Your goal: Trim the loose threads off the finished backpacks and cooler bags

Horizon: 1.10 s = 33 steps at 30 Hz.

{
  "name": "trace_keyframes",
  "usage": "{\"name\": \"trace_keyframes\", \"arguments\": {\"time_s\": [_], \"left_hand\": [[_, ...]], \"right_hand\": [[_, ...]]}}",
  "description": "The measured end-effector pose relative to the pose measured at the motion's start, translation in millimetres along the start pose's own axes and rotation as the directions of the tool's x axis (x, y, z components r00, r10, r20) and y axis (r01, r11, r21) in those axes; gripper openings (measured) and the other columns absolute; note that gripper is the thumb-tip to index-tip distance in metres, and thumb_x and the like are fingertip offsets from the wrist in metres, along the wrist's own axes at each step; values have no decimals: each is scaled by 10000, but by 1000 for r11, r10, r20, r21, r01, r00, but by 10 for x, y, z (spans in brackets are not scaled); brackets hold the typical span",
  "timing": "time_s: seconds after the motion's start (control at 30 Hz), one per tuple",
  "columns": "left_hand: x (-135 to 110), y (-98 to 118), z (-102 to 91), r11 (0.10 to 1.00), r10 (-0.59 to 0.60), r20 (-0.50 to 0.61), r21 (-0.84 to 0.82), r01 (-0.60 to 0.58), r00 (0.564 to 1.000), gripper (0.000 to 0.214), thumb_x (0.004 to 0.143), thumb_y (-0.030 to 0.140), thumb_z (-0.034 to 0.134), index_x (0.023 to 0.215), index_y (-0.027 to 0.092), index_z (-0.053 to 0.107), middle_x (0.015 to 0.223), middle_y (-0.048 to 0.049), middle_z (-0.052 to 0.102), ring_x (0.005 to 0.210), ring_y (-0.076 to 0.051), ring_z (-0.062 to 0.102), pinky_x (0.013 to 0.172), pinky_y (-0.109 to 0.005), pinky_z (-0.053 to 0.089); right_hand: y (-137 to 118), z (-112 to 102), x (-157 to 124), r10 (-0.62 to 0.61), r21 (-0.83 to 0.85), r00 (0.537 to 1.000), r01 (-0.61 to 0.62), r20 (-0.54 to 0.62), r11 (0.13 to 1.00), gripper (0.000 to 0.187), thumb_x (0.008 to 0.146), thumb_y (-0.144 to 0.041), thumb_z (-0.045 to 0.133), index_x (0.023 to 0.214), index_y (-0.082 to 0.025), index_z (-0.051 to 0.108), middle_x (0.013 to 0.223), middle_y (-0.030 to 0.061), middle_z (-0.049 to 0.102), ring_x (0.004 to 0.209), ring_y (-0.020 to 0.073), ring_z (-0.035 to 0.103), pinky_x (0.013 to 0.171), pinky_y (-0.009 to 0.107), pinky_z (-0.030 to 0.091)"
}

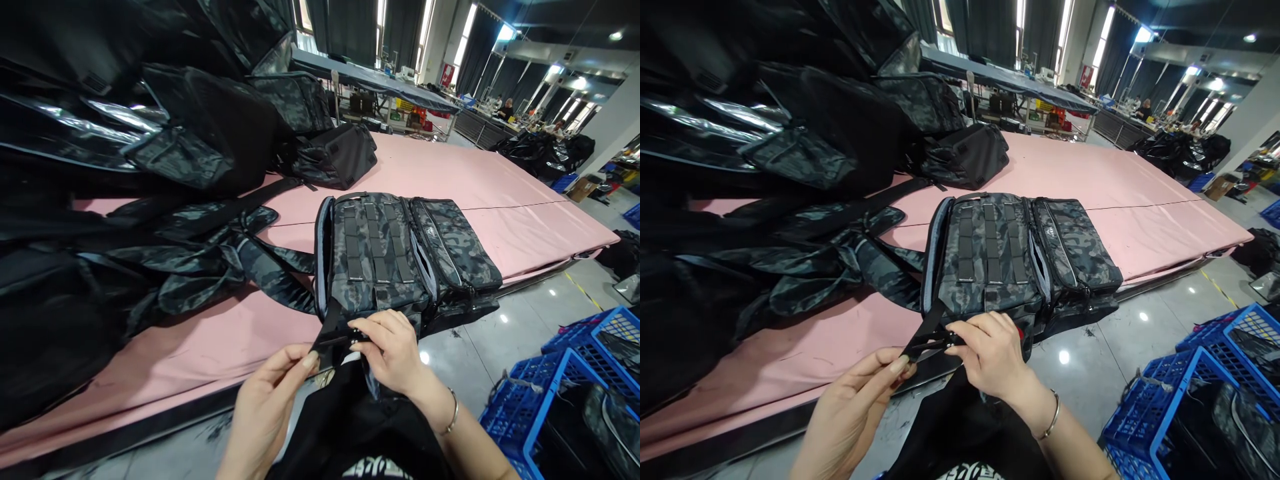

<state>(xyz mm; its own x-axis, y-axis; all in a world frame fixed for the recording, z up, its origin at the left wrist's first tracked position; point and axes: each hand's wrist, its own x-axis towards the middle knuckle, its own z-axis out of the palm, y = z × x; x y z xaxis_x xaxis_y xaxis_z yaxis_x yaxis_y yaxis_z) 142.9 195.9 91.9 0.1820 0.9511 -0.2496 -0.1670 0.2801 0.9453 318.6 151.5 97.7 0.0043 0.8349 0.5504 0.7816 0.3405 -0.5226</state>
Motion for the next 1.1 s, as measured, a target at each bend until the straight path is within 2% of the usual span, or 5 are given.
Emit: {"name": "trace_keyframes", "arguments": {"time_s": [0.5, 0.7, 0.87, 0.97, 1.1], "left_hand": [[-7, -34, -47, 998, -35, 79, -50, 39, 996, 345, 521, 437, 823, 640, 171, 639, 645, 11, 547, 631, -115, 476, 603, -201, 417], [9, -57, 30, 986, 21, 121, -169, 0, 992, 314, 574, 419, 800, 621, 176, 606, 608, 9, 524, 612, -119, 455, 589, -220, 417], [-14, -110, 91, 985, 35, 85, -169, -20, 996, 343, 567, 421, 798, 564, 166, 569, 548, 24, 468, 567, -105, 418, 548, -214, 388], [-47, -143, 81, 986, 5, 66, -165, 6, 998, 337, 569, 418, 798, 566, 169, 571, 537, 29, 466, 566, -106, 432, 560, -216, 399], [-55, -101, 64, 976, -45, 86, -211, 62, 995, 342, 547, 404, 812, 562, 171, 561, 528, 30, 472, 563, -106, 438, 562, -215, 405]], "right_hand": [[116, 49, 179, 3, 402, 975, -95, 222, 911, 177, 857, -313, 553, 929, -180, 647, 737, 10, 567, 695, 140, 507, 689, 275, 405], [-65, 422, -7, 295, 807, 788, -585, 541, 82, 373, 671, -481, 731, 803, -172, 571, 633, -50, 450, 498, 60, 325, 479, 197, 259], [-84, 286, 100, 390, 836, 759, -362, 521, -413, 449, 710, -580, 670, 698, -203, 426, 533, -101, 214, 434, 57, 94, 386, 188, 114], [-16, 124, 143, 507, 930, 782, -266, 363, -254, 396, 765, -545, 644, 724, -199, 454, 542, -93, 241, 435, 55, 116, 386, 182, 122], [-3, 133, -9, 563, 870, 793, -428, 232, 245, 255, 782, -417, 664, 884, -201, 573, 605, -55, 432, 503, 71, 336, 464, 191, 273]]}}
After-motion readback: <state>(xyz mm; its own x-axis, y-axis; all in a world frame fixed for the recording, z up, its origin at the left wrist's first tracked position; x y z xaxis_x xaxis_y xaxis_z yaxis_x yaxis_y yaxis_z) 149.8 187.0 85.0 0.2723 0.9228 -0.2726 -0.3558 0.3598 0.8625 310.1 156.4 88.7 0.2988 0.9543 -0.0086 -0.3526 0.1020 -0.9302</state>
